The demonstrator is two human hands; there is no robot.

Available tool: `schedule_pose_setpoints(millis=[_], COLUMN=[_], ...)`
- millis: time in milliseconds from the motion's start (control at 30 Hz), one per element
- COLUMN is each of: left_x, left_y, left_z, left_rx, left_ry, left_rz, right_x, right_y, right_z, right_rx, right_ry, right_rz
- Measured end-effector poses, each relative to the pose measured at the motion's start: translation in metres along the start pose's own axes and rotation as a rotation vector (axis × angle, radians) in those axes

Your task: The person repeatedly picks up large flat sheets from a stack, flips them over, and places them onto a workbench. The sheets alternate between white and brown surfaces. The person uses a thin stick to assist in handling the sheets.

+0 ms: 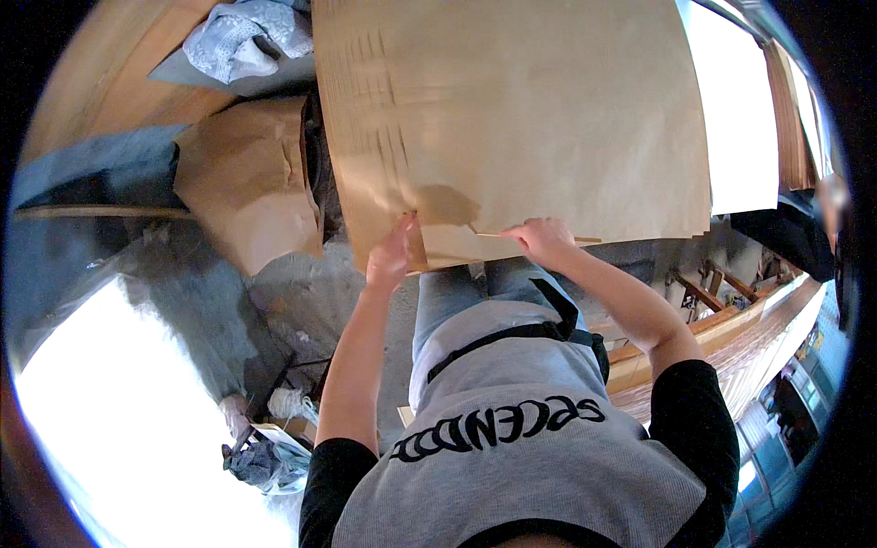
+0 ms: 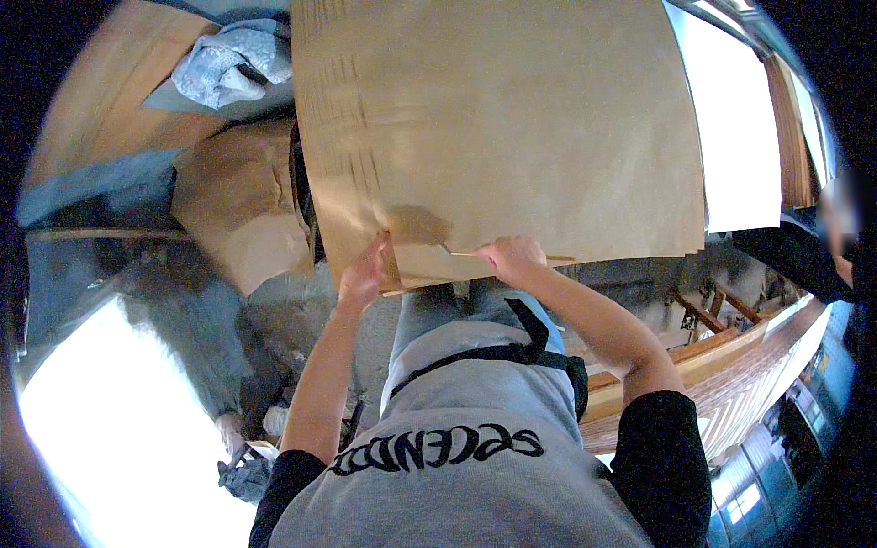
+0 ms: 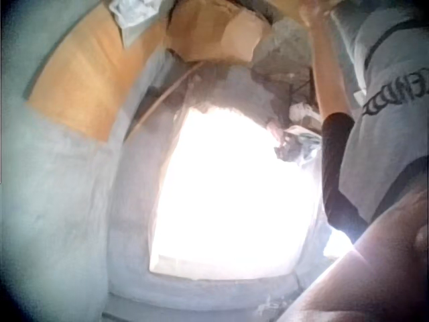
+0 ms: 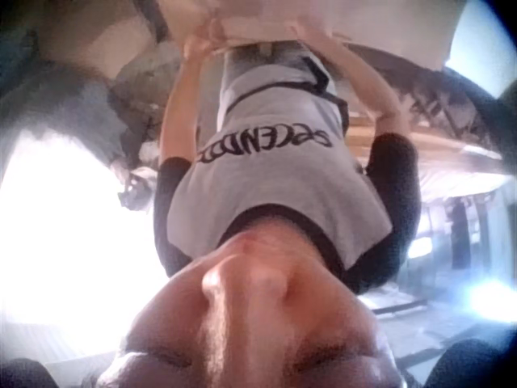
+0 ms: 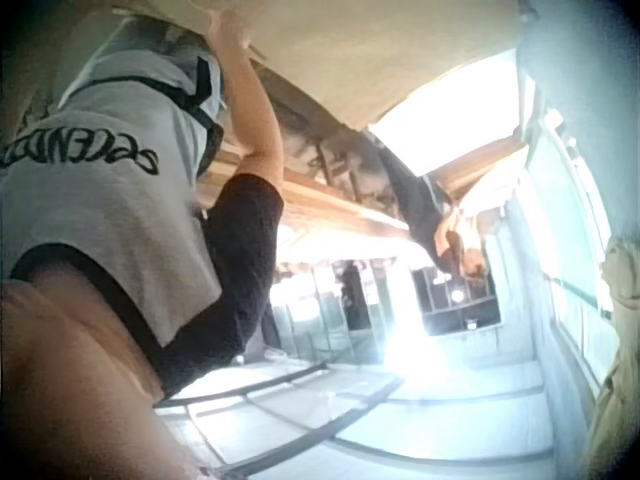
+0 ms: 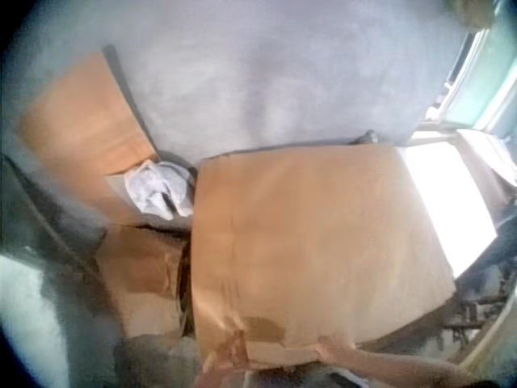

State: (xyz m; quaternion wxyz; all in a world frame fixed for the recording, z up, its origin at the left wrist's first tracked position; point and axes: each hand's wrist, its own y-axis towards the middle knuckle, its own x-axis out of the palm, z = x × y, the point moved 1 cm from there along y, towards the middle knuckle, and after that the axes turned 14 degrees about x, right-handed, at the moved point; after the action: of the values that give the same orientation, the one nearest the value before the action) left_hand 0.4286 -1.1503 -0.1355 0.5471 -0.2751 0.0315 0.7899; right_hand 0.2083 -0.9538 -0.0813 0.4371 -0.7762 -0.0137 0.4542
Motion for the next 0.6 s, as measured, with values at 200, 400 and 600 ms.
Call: schedule_pose_setpoints(millis=[200,400,600], left_x=[-0.012,-0.002,-0.013], left_y=[0.019,0.038,0.051], left_z=[0.017,-0.006,0.023], left_rx=[-0.093,-0.201,-0.448], left_ry=[-0.238,-0.371,-0.532], left_rz=[0.357,0.641,0.561], right_x=[-0.043,-0.019,0.012], right_y=[0.012,0.010,-0.014], right_z=[0.022,0.055,0.070], right_rx=[0.077,0.150,0.126], right_ry=[0.415,0.483,0.621], right_rz=[0.271,0.193,0.208])
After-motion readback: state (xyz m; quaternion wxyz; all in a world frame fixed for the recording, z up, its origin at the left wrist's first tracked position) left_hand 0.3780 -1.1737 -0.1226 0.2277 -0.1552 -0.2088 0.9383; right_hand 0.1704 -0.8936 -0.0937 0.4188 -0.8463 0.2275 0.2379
